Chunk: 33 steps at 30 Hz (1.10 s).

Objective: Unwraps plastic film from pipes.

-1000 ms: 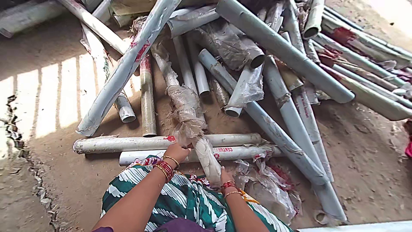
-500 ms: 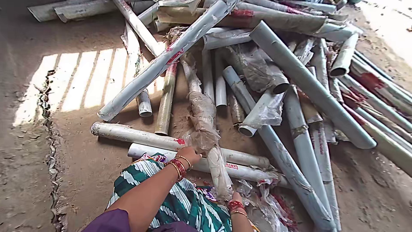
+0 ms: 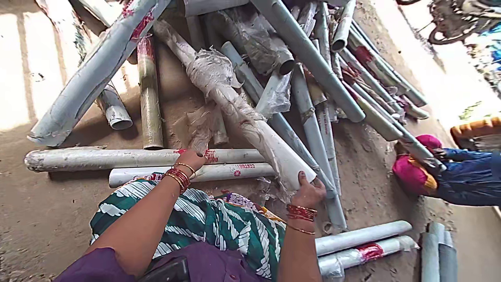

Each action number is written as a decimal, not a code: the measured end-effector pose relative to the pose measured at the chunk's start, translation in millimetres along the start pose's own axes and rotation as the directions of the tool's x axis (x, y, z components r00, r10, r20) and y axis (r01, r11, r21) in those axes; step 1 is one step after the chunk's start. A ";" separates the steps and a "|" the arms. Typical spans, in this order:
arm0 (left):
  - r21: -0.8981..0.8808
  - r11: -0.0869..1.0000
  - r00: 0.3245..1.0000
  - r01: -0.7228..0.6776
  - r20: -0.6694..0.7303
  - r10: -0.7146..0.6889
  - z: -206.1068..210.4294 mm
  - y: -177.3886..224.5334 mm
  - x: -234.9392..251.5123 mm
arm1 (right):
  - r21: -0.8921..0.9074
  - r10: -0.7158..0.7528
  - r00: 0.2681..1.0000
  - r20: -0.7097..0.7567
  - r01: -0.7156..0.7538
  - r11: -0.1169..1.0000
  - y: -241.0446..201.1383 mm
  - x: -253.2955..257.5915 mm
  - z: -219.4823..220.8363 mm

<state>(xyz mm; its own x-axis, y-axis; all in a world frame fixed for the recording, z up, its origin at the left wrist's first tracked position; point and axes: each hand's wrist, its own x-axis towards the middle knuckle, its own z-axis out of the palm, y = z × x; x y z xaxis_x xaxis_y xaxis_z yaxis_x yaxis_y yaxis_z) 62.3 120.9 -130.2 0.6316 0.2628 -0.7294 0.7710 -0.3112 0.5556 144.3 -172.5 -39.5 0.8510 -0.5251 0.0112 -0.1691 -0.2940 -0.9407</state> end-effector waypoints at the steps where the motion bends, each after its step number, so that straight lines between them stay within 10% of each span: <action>1: -0.005 1.000 1.000 0.000 0.000 0.000 1.1 1.4 0.3 | 0.053 -0.092 0.996 0.012 0.091 0.994 -13.6 -4.6 -7.3; 6: -0.042 0.999 1.000 0.005 0.012 -0.004 0.9 6.0 -3.9 | 0.187 -0.513 0.857 0.052 0.497 0.848 -69.1 -27.6 -55.4; 11: -0.032 0.999 1.000 -0.023 0.012 0.023 2.8 7.3 -13.4 | 0.142 -0.582 0.812 0.037 0.573 0.807 -92.0 -40.8 -105.1; 21: 0.013 1.000 0.997 -0.019 0.077 0.018 28.3 -9.6 -13.3 | 0.026 -0.064 0.995 -0.082 0.066 0.997 31.0 2.2 -171.9; 26: 0.018 1.000 0.998 0.017 0.062 -0.018 28.9 -5.5 -11.6 | -0.076 0.232 0.960 -0.155 -0.246 0.966 99.4 22.6 -172.5; 33: 0.026 0.999 0.997 0.033 0.074 -0.035 47.4 20.1 0.3 | -0.098 0.312 0.944 -0.105 -0.322 0.942 152.9 73.3 -174.3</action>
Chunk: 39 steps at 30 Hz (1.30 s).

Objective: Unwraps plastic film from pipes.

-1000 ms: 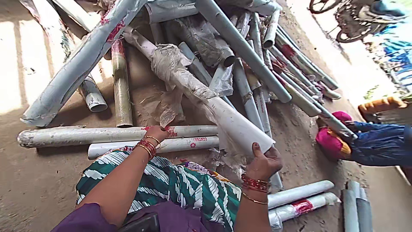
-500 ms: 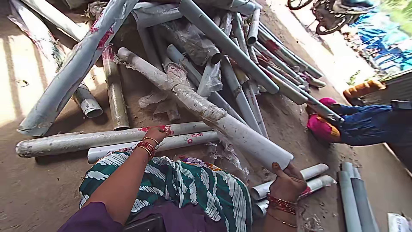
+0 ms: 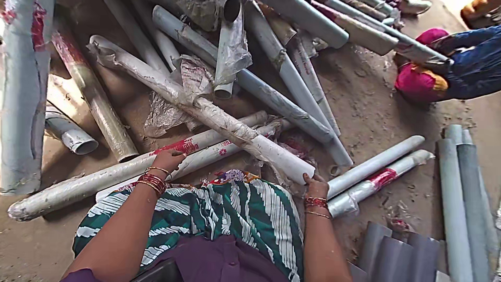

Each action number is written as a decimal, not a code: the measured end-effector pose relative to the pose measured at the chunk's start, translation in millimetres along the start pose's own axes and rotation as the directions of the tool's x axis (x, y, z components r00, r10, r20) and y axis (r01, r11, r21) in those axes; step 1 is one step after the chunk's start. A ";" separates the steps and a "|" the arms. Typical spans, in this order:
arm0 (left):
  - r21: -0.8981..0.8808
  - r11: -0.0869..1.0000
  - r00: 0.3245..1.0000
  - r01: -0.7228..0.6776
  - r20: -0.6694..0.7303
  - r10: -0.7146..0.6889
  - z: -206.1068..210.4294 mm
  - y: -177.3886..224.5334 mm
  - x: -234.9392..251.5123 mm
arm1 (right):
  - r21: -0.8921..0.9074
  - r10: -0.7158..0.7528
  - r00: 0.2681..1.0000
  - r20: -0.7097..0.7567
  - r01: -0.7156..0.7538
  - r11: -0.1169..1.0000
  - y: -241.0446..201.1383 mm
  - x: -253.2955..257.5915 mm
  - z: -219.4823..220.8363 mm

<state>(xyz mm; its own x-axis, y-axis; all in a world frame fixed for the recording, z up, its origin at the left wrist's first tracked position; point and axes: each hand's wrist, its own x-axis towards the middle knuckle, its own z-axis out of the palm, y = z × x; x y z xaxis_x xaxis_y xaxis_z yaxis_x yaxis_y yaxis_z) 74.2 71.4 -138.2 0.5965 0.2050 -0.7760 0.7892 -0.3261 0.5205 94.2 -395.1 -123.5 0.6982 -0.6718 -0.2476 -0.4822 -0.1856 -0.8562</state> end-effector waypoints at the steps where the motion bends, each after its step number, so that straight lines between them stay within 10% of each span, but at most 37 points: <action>1: 0.011 1.000 1.000 0.005 0.014 -0.005 5.3 1.0 1.7 | -0.016 0.014 1.000 0.005 -0.014 1.000 8.4 13.7 2.4; 8: 0.112 0.991 0.997 0.071 0.028 -0.075 20.5 7.1 1.7 | -0.127 0.220 0.975 0.011 -0.217 0.968 61.9 66.5 26.6; 14: 0.183 0.979 0.996 0.088 -0.025 -0.084 28.8 3.0 7.6 | -0.446 0.214 0.954 0.211 -0.101 0.889 100.0 80.5 10.0; 30: 0.530 0.846 0.995 -0.065 -0.027 0.094 50.7 -19.9 6.3 | -0.358 0.329 0.862 0.386 -0.189 0.914 166.9 80.0 -65.7; 39: 0.657 0.753 0.995 -0.041 -0.044 0.092 57.7 -29.3 -11.7 | -0.749 0.744 0.667 0.034 -0.476 0.461 297.0 7.9 -116.5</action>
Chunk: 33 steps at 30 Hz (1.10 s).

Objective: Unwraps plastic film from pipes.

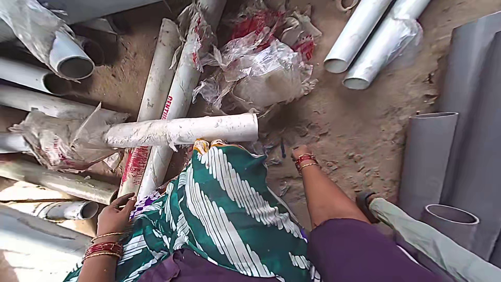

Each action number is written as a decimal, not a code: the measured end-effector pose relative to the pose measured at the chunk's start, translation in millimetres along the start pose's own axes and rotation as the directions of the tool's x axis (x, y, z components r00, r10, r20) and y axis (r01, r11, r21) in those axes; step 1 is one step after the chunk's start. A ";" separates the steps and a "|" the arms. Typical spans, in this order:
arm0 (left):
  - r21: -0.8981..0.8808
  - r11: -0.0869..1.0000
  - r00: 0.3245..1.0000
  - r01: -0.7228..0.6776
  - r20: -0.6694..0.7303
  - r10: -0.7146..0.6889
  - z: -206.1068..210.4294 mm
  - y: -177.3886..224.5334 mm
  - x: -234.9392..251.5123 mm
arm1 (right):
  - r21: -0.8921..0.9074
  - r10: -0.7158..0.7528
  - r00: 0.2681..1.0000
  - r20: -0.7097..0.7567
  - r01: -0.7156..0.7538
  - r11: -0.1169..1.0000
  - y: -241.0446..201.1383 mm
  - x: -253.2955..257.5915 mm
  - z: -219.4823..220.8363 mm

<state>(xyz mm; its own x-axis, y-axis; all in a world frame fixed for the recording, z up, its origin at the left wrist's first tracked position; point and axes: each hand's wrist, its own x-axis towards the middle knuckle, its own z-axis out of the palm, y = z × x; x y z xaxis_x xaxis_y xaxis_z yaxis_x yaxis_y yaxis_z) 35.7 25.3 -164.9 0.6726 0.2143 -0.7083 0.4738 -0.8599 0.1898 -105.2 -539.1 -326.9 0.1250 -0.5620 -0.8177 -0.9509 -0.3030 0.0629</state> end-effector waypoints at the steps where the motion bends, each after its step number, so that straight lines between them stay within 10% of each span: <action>1: 0.021 1.000 1.000 0.006 0.009 -0.006 0.0 2.7 -2.6 | -0.026 0.016 0.999 0.034 -0.015 1.000 -0.9 1.6 12.1; 15: 0.238 0.970 0.982 0.045 0.166 -0.087 -8.1 69.7 -7.4 | -0.315 0.077 0.992 0.098 -0.042 0.948 -25.3 57.6 45.2; 27: 0.284 0.958 0.979 0.031 0.186 -0.086 -1.7 94.6 -10.3 | -0.318 -0.012 0.992 0.123 0.051 0.947 -28.4 40.5 42.9; 33: 0.241 0.970 0.977 0.027 0.198 -0.076 -3.1 93.5 -10.3 | -0.094 -0.094 0.991 -0.100 0.084 0.992 -30.1 6.5 16.1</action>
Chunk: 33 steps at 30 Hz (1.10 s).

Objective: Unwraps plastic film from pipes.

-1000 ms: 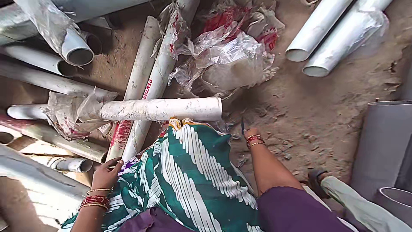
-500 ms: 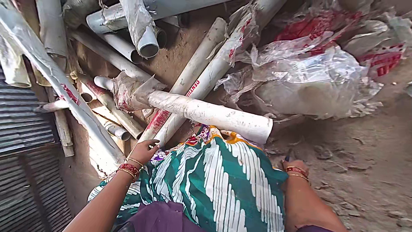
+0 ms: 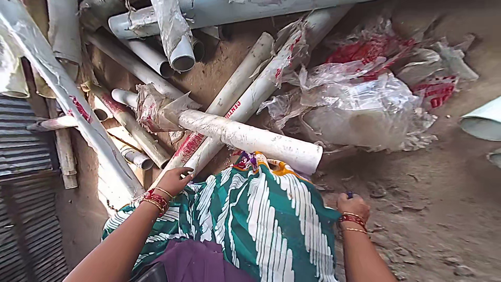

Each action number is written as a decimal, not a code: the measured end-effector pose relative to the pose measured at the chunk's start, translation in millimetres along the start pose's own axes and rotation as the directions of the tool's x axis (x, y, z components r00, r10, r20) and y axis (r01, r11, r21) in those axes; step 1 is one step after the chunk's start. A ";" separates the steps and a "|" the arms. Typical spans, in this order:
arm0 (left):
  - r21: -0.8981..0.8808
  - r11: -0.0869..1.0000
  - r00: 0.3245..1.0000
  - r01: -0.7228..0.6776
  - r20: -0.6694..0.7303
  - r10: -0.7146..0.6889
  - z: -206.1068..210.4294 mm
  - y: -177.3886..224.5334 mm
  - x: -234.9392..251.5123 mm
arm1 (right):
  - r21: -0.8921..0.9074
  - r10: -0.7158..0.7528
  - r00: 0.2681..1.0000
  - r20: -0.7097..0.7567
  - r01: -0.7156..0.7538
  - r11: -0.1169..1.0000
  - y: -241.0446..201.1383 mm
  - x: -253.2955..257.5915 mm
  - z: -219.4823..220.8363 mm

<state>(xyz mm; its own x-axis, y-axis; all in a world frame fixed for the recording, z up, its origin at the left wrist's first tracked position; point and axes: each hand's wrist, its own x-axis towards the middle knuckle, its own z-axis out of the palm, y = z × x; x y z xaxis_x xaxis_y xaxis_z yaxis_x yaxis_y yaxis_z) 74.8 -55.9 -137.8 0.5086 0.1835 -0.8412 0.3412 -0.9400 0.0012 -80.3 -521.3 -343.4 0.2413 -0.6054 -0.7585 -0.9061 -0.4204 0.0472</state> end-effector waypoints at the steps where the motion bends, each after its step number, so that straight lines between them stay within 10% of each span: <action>1: -0.015 1.000 1.000 -0.002 -0.001 0.002 -0.4 -2.6 0.2 | 0.037 -0.019 0.999 -0.046 0.021 0.999 -0.9 -8.7 -9.0; 8: -0.164 0.980 0.991 -0.109 -0.093 0.095 -3.8 -44.0 20.8 | 0.104 -0.350 0.871 -0.346 0.406 0.908 -48.4 -93.3 -94.5; 13: -0.326 0.924 0.975 -0.201 -0.163 0.154 -10.1 -74.4 42.1 | -0.360 -0.935 0.323 -0.148 0.863 0.355 -178.5 -183.4 -134.3; 15: -0.373 0.909 0.979 -0.188 -0.146 0.143 -18.3 -79.2 46.5 | -0.481 -0.967 0.240 0.088 0.860 0.170 -244.8 -226.5 -122.2; 20: -0.547 0.804 0.964 -0.234 -0.235 0.121 -51.5 -95.1 27.0 | -0.679 -0.809 0.325 0.489 0.724 -0.120 -382.6 -302.5 -11.6; 24: -0.709 0.658 0.950 -0.256 -0.311 0.035 -77.6 -126.8 11.2 | -0.760 -0.771 0.426 0.472 0.641 -0.111 -449.9 -325.6 86.1; 33: -0.786 0.569 0.964 -0.242 -0.263 0.047 -84.1 -171.9 5.6 | -0.851 -0.688 0.571 0.448 0.508 -0.133 -440.2 -295.7 111.6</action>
<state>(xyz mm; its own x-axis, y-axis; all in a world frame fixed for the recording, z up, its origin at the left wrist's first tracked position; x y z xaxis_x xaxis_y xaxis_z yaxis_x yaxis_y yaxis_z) 85.5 131.0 -97.3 0.7140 0.2083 -0.6684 0.6921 -0.3537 0.6292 208.4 -81.8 -212.5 0.6052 0.2462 -0.7570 0.5386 -0.8269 0.1617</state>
